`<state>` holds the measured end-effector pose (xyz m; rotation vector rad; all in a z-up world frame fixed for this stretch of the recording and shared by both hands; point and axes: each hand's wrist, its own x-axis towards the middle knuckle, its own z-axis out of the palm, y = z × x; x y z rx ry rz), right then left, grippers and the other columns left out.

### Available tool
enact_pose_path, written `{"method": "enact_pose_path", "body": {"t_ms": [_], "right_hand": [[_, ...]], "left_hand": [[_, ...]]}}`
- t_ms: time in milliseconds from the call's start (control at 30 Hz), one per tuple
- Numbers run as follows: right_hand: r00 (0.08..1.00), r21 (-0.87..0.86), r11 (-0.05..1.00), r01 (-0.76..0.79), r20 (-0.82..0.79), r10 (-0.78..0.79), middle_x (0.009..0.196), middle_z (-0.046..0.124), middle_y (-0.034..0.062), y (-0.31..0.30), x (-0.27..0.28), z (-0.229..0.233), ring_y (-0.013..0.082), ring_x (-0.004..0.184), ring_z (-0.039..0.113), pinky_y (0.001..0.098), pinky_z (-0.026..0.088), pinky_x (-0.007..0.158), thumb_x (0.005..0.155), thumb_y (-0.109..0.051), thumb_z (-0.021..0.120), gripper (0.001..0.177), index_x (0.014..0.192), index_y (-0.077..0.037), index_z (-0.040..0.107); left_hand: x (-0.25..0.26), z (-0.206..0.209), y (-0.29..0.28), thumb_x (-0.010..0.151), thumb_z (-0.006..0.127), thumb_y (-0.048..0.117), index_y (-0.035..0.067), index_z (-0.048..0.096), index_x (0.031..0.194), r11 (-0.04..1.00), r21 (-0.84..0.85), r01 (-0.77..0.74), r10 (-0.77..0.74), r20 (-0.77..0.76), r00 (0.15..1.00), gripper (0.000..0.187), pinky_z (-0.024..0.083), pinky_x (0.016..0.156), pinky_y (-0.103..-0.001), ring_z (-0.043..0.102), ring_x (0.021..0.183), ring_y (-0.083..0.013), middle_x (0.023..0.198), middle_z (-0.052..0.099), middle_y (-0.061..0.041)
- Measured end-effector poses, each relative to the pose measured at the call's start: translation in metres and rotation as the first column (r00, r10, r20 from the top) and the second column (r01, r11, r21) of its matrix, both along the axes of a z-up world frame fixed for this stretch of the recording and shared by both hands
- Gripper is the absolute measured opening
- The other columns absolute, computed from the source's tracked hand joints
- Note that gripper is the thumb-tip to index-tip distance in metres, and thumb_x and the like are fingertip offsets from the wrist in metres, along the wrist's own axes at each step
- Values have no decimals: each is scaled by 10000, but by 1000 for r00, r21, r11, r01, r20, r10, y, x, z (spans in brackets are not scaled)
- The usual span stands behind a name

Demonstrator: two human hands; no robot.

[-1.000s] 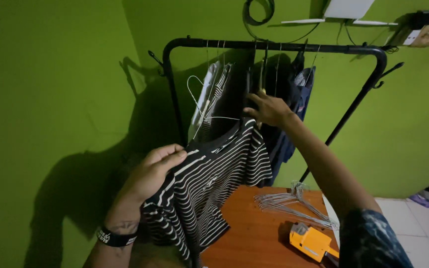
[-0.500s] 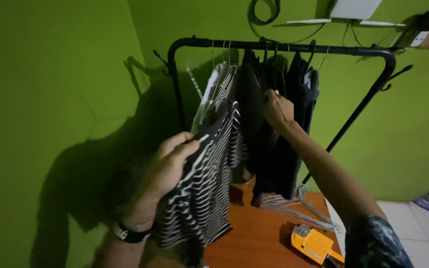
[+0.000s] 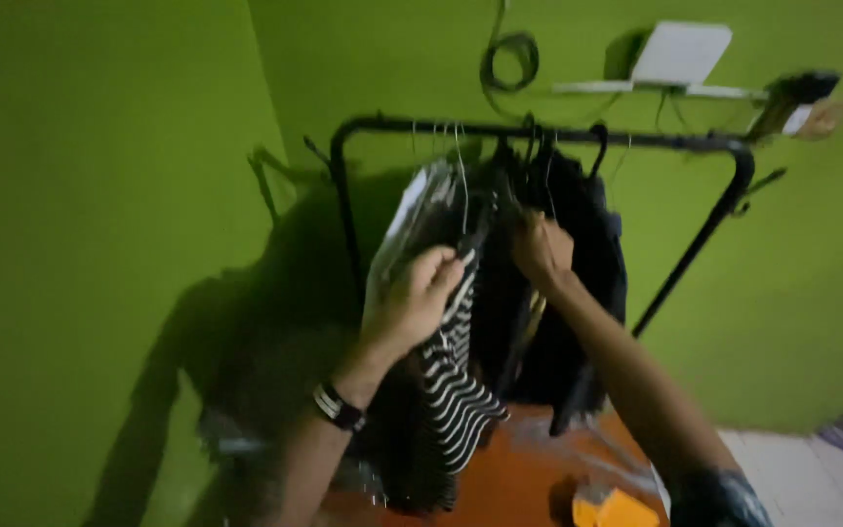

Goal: The person prepares a striped shirt, checks a tag gun, puts the shirt on a hanger, hangs it on a rack, and then handles a packaged garment.

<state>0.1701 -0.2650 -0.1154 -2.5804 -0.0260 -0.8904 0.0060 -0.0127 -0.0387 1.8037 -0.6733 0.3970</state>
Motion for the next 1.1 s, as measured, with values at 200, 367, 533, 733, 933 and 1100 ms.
{"method": "enact_pose_path", "body": {"t_ms": [200, 367, 533, 733, 933, 1100], "right_hand": [[1000, 52, 999, -10, 21, 9, 927, 731, 206, 14, -28, 22, 422, 834, 708, 517, 573, 717, 858, -280, 642, 308, 1106, -104, 697], [999, 4, 1000, -21, 48, 21, 947, 739, 199, 18, -25, 16, 418, 841, 711, 520, 574, 726, 889, -298, 636, 290, 1086, -94, 699], [999, 38, 999, 19, -33, -18, 951, 741, 208, 24, -34, 29, 422, 842, 709, 522, 573, 749, 915, -314, 617, 311, 1137, -110, 692], [999, 35, 999, 7, 44, -9, 1001, 737, 207, 18, -20, 7, 424, 848, 708, 527, 571, 747, 896, -260, 589, 309, 1139, -89, 674], [995, 62, 997, -51, 90, 45, 1026, 720, 208, 19, -30, 8, 419, 866, 705, 518, 575, 744, 898, -207, 553, 316, 1169, -77, 650], [998, -26, 1000, -12, 59, 14, 1350, 575, 191, 32, -47, 7, 423, 1116, 595, 547, 509, 892, 883, -198, 557, 438, 1297, -64, 613]], "left_hand": [[11, 6, -24, 1041, 539, 252, 4, 647, 1108, 996, 34, -84, 85, -39, 996, 278, 482, 605, -384, 623, 667, -224, 774, 642, -122], [65, -21, -43, 1041, 527, 239, 1, 630, 1091, 982, 30, -184, 178, 142, 974, 264, 514, 668, -451, 670, 768, -350, 863, 681, -191], [101, -13, -62, 1027, 539, 218, 13, 629, 1071, 953, 17, -301, 286, 266, 921, 229, 530, 725, -507, 666, 873, -438, 940, 697, -223], [159, -23, -76, 1016, 546, 219, 34, 648, 1051, 917, 94, -388, 366, 192, 911, 214, 526, 737, -524, 671, 889, -451, 936, 710, -223], [191, -44, -75, 1028, 511, 223, 37, 639, 1117, 915, 100, -391, 373, 164, 913, 243, 527, 732, -536, 654, 890, -468, 967, 695, -249], [221, -82, -77, 1017, 527, 208, 43, 639, 1090, 913, 6, -409, 397, 225, 890, 212, 508, 717, -546, 645, 880, -486, 942, 696, -245]]}}
